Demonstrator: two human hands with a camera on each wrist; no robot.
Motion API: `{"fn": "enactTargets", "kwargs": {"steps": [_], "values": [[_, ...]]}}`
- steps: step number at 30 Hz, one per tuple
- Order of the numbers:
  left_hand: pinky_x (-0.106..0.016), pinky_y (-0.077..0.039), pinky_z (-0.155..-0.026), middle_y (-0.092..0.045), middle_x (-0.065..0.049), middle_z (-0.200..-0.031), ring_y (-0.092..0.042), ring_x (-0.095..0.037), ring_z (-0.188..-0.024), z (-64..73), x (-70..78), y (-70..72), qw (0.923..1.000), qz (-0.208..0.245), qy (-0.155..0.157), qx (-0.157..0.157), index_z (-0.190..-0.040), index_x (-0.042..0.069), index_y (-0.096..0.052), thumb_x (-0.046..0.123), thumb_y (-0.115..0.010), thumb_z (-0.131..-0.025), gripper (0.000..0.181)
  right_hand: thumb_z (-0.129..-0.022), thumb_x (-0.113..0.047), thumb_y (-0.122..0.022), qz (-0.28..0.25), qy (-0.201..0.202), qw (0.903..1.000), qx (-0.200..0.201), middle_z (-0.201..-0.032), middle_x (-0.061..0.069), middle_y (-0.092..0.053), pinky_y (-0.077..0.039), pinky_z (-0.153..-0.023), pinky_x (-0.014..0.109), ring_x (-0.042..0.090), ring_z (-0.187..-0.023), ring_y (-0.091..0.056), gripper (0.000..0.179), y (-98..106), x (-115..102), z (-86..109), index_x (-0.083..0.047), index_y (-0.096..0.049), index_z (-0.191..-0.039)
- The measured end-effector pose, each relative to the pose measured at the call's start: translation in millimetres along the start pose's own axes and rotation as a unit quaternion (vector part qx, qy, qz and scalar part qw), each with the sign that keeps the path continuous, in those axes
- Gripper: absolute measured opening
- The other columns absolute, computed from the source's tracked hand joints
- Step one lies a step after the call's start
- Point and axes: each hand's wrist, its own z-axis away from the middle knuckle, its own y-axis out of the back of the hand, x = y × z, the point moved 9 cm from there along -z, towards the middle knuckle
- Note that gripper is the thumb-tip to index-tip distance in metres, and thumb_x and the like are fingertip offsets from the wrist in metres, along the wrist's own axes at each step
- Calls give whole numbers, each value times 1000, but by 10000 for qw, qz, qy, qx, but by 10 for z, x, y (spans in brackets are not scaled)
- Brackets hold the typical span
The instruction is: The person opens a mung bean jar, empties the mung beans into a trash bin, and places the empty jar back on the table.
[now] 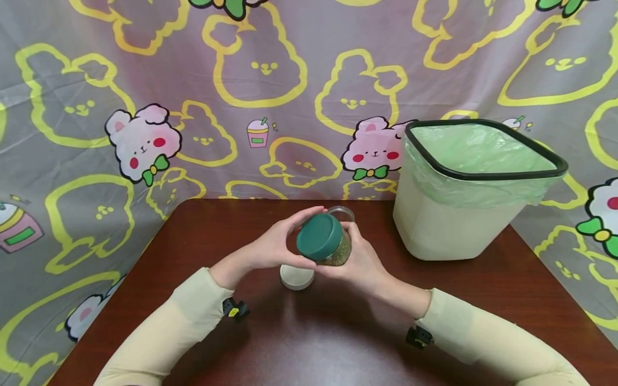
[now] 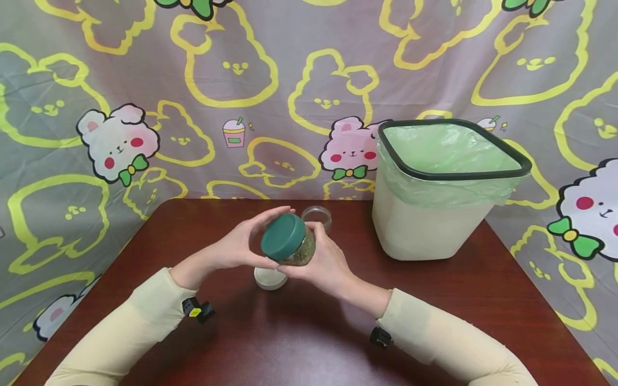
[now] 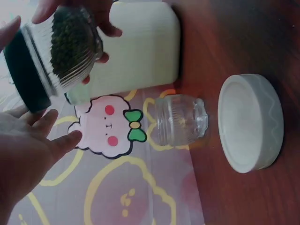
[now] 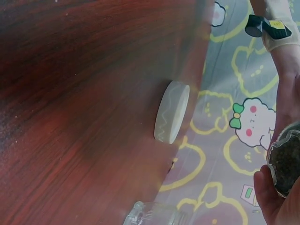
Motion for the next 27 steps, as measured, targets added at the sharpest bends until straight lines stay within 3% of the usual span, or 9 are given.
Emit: {"fn": "enactTargets", "kwargs": {"steps": [2,5,9,11,15,19,24,27], "values": [[-46,-34,-104,-48,-5,-143,-47,-17,-126,-5,-9,-4,9999,-15,72,142,-150,11,-34,12,-87,-72,95,-66,-28,-91,-43,33,10000,-27,-119,6,-61,-49,-85,45,22,-103,-58,85,-4,-3,-3,-9,-39,-131],[-44,-40,-99,-57,-1,-132,-54,-17,-116,11,-46,10,9975,-40,298,638,-145,11,-43,8,-88,-69,88,-66,-28,-91,-61,2,10000,-28,-119,6,-61,-49,-85,45,22,-103,-59,86,-3,5,-6,-8,-38,-131],[-45,-43,-93,-59,2,-128,-55,-17,-112,63,-106,-9,9891,-53,780,1247,-142,13,-47,17,-88,-71,83,-67,-30,-90,40,-125,9999,37,-118,8,-62,-48,-85,47,24,-103,-59,85,10,40,-1,-7,-39,-131],[-46,-43,-93,-58,2,-130,-53,-18,-114,87,-121,-32,9857,-95,1020,1339,-143,14,-45,23,-88,-72,84,-67,-30,-90,80,-170,9998,47,-117,8,-62,-48,-85,47,24,-103,-59,85,11,59,5,-6,-39,-131],[-51,-35,-103,-41,-1,-147,-40,-20,-131,86,-94,-25,9873,-440,1175,979,-151,17,-29,29,-87,-73,98,-67,-30,-90,69,-134,9999,52,-117,8,-62,-49,-85,47,23,-103,-59,85,10,69,9,-7,-39,-131],[-53,-26,-108,-26,3,-155,-26,-16,-140,44,42,76,9925,-843,829,312,-154,23,-20,25,-88,-72,107,-65,-31,-91,62,-99,9999,83,-117,6,-62,-48,-85,46,23,-103,-58,86,11,56,6,-9,-40,-130],[-48,-31,-107,-31,6,-153,-31,-11,-137,-11,214,92,9919,-1139,341,-456,-153,25,-28,26,-89,-71,102,-64,-32,-92,26,-86,10000,-2,-116,6,-62,-48,-84,45,23,-102,-59,87,-15,36,12,-9,-40,-130],[-42,-37,-104,-34,5,-151,-35,-11,-133,-44,271,30,9911,-1103,97,-740,-152,20,-32,21,-88,-73,97,-65,-31,-91,-11,-94,9999,-91,-118,6,-61,-49,-84,44,22,-103,-59,87,-36,34,16,-8,-38,-131]]}}
